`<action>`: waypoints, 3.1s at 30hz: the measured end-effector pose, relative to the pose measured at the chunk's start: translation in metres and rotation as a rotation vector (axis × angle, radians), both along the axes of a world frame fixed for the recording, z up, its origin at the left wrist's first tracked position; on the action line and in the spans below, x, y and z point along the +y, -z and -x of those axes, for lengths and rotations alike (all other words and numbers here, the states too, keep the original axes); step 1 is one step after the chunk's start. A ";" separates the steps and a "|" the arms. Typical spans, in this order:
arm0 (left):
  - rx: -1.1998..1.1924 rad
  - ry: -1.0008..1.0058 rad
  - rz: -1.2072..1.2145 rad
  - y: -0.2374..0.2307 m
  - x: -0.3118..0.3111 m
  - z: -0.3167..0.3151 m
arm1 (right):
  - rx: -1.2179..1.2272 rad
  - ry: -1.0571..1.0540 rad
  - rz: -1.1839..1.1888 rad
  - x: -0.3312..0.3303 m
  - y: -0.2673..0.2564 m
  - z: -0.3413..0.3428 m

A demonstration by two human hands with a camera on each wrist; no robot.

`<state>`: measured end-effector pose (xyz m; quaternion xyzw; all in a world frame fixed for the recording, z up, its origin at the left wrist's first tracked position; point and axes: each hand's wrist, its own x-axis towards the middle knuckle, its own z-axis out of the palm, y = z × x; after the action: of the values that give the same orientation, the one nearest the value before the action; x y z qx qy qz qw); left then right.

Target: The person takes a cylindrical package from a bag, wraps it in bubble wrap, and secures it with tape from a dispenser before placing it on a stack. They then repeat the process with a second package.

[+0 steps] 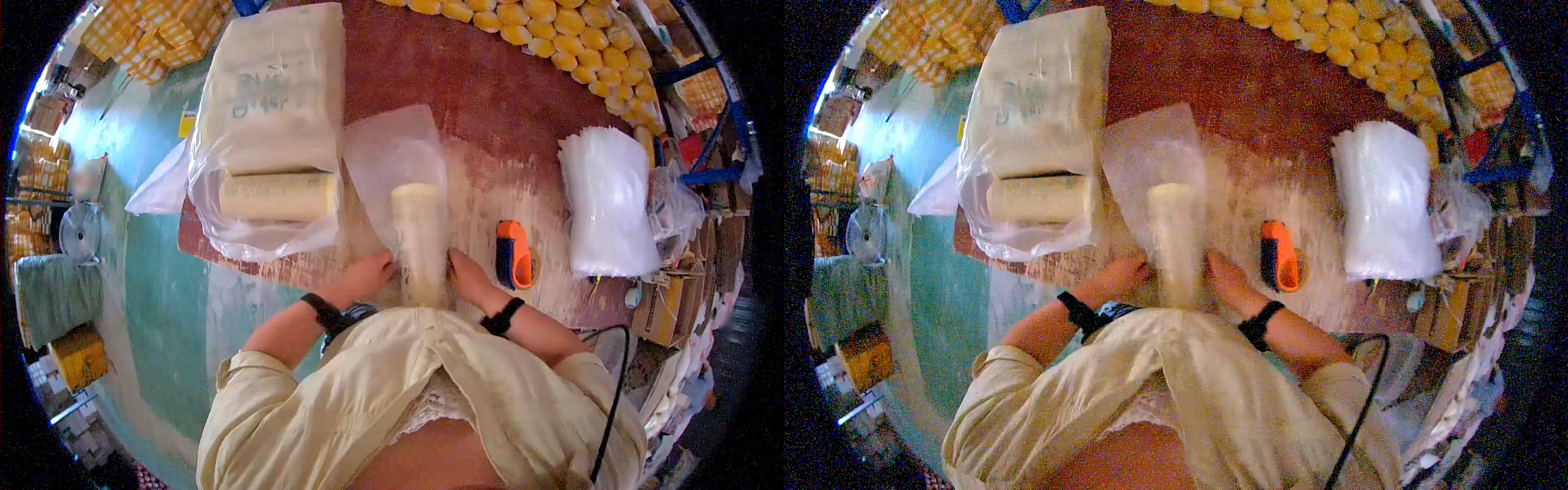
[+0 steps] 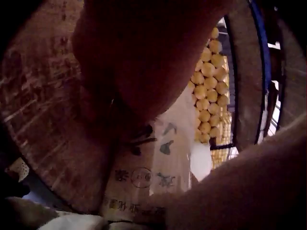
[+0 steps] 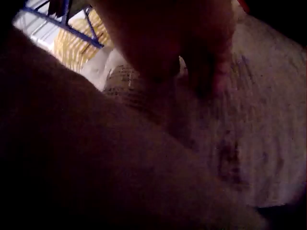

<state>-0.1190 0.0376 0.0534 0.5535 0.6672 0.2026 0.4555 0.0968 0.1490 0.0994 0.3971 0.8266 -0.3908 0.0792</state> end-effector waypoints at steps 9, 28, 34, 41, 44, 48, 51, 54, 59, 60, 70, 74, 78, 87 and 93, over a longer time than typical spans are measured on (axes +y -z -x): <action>-0.563 -0.112 0.172 -0.003 0.014 0.003 | 0.388 0.721 0.622 0.005 -0.003 0.025; -0.598 0.746 -0.414 -0.177 0.010 0.091 | 0.506 -0.076 -0.535 0.041 -0.228 0.115; -0.115 0.118 -0.997 -0.186 0.057 0.150 | 0.467 -0.402 -0.696 0.029 -0.276 0.095; 0.082 0.818 -0.746 -0.155 0.137 0.106 | 0.411 -0.488 -0.701 0.022 -0.269 0.054; 0.129 0.796 -0.519 -0.147 0.112 0.090 | 0.181 -0.337 -0.581 0.025 -0.244 0.020; 0.171 0.797 -0.594 -0.116 0.103 0.034 | 0.073 -0.020 -0.401 0.023 -0.190 0.009; 0.256 0.823 -0.552 -0.100 0.118 0.012 | -0.065 -0.082 -0.410 0.020 -0.108 0.025; 0.323 0.760 -0.467 -0.118 0.113 0.017 | -0.303 -0.161 -0.461 0.021 -0.058 0.032; 0.100 0.514 -0.135 -0.095 0.097 0.044 | -0.318 -0.118 -0.328 0.034 -0.071 0.029; 0.367 0.620 -0.118 -0.094 0.100 0.045 | -0.225 -0.132 -0.373 0.035 -0.068 0.025; 0.974 0.627 -0.072 -0.128 0.051 0.017 | 0.060 -0.284 -0.923 0.018 -0.027 0.009; 0.905 0.508 -0.493 -0.081 0.059 -0.028 | 0.127 -0.302 -0.871 0.018 -0.029 0.006; 0.860 0.468 -0.627 -0.039 0.060 -0.035 | 0.055 -0.270 -0.743 -0.007 -0.036 -0.022; 0.887 0.695 -0.823 -0.037 0.080 -0.005 | -0.011 0.621 -0.524 -0.007 -0.006 -0.099; 0.960 0.703 -0.799 -0.052 0.121 -0.004 | -0.311 0.681 -0.269 0.019 0.016 -0.099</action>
<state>-0.1154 0.1581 0.1052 0.8883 0.4509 0.0068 -0.0872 0.1958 0.1675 0.0830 0.7099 0.6694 -0.2181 0.0167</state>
